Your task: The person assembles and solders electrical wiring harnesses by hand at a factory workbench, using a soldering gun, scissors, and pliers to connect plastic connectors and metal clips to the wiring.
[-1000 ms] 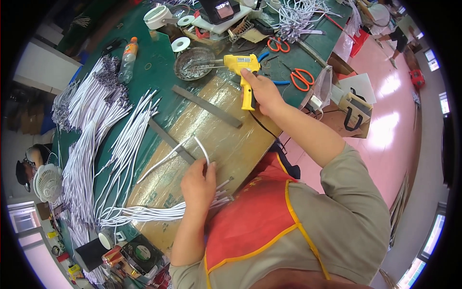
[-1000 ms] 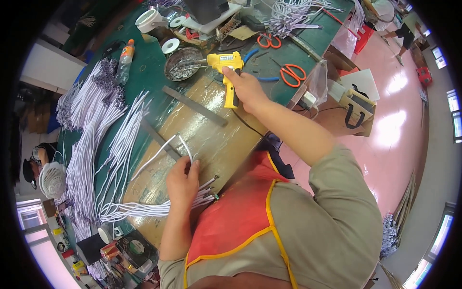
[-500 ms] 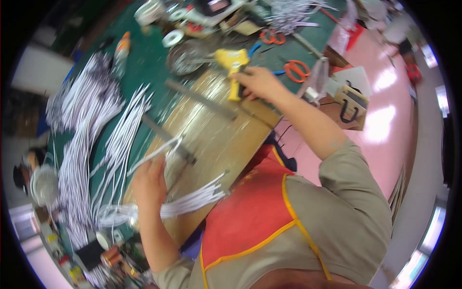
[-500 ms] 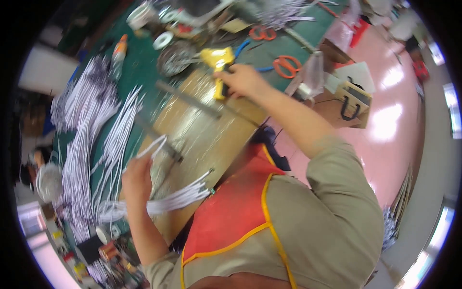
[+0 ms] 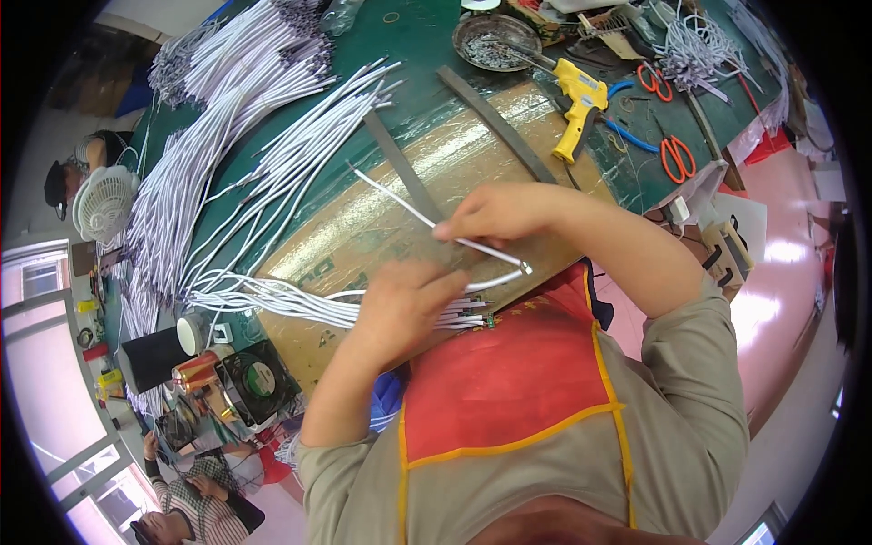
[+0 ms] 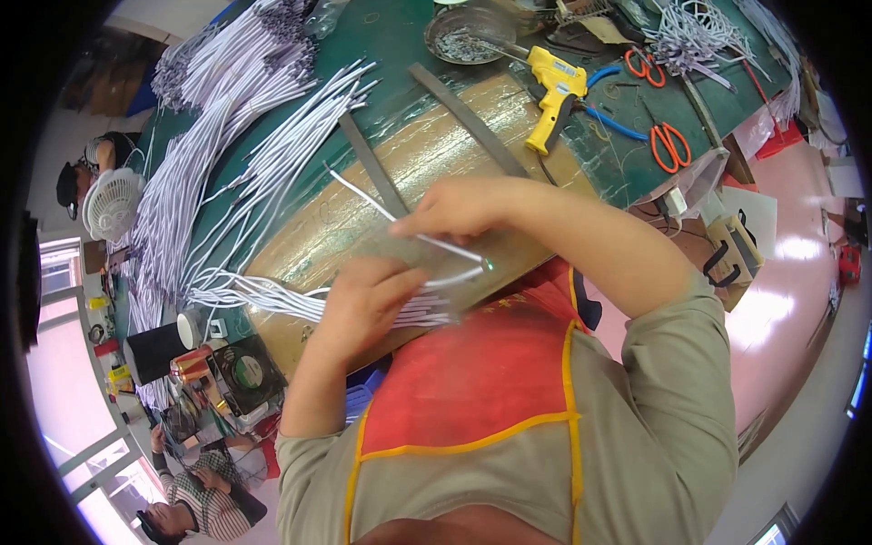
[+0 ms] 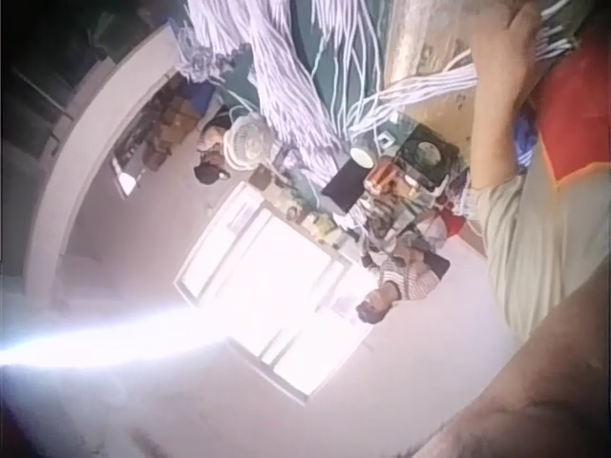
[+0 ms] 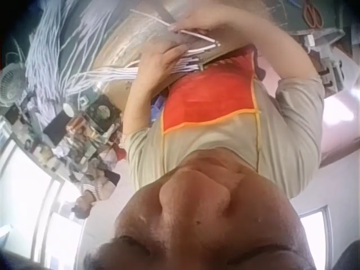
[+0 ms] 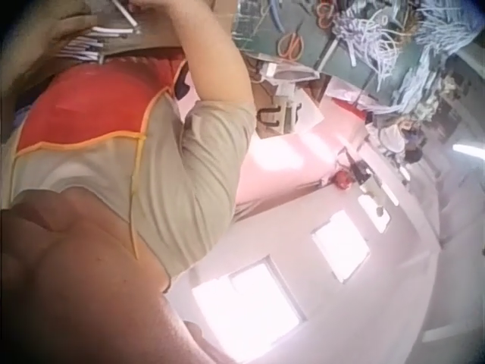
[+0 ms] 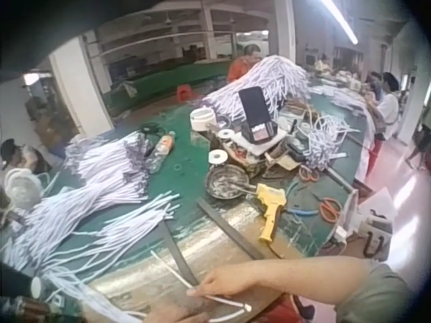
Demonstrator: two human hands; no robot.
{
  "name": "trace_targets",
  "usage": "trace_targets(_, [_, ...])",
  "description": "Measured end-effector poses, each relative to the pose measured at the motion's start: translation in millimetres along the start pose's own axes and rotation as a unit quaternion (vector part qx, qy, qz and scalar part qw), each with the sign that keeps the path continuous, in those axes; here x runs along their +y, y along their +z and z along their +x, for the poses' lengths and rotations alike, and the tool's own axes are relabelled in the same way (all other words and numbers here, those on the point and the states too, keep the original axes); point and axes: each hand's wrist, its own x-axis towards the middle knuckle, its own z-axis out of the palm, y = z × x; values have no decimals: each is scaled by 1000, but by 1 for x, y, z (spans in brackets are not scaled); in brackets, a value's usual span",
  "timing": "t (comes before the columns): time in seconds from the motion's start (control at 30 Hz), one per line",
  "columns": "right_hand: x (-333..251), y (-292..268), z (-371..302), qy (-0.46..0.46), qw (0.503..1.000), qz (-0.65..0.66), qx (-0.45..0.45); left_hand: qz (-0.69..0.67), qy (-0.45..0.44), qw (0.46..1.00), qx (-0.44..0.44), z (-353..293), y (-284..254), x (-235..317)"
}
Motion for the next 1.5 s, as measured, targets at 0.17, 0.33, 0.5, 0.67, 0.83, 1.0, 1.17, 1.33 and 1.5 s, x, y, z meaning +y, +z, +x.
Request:
trace_targets(0.17, [-16, 11, 22, -68, 996, -9, -55, 15, -58, 997, 40, -21, 2, 7])
trace_targets(0.33, [-39, -8, 6, -126, 989, 43, 65, 51, -175, 982, 49, -54, 3, -16])
trace_targets(0.5, [-37, -22, -8, -141, 979, 83, 123, 121, -178, 968, 128, -57, -19, -34])
trace_targets(0.67, [-24, -23, -6, -129, 961, 163, 180, 191, -201, 943, 184, -51, -54, -57])
trace_targets(0.83, [3, -10, 13, -34, 960, 198, 194, 216, -163, 952, 143, -38, -58, -80])
trace_targets(1.0, [18, 12, 18, -30, 936, 305, 175, 261, -210, 926, 172, -28, -61, -83])
trace_targets(1.17, [10, 15, 11, -11, 912, 378, 158, 222, -231, 924, 209, -22, -59, -90])
trace_targets(1.33, [24, -6, 16, 0, 916, 340, 215, 213, -247, 926, 192, -12, -41, -88])
trace_targets(1.5, [22, -17, 1, 30, 939, 271, 209, 239, -248, 925, 164, -2, -21, -89])
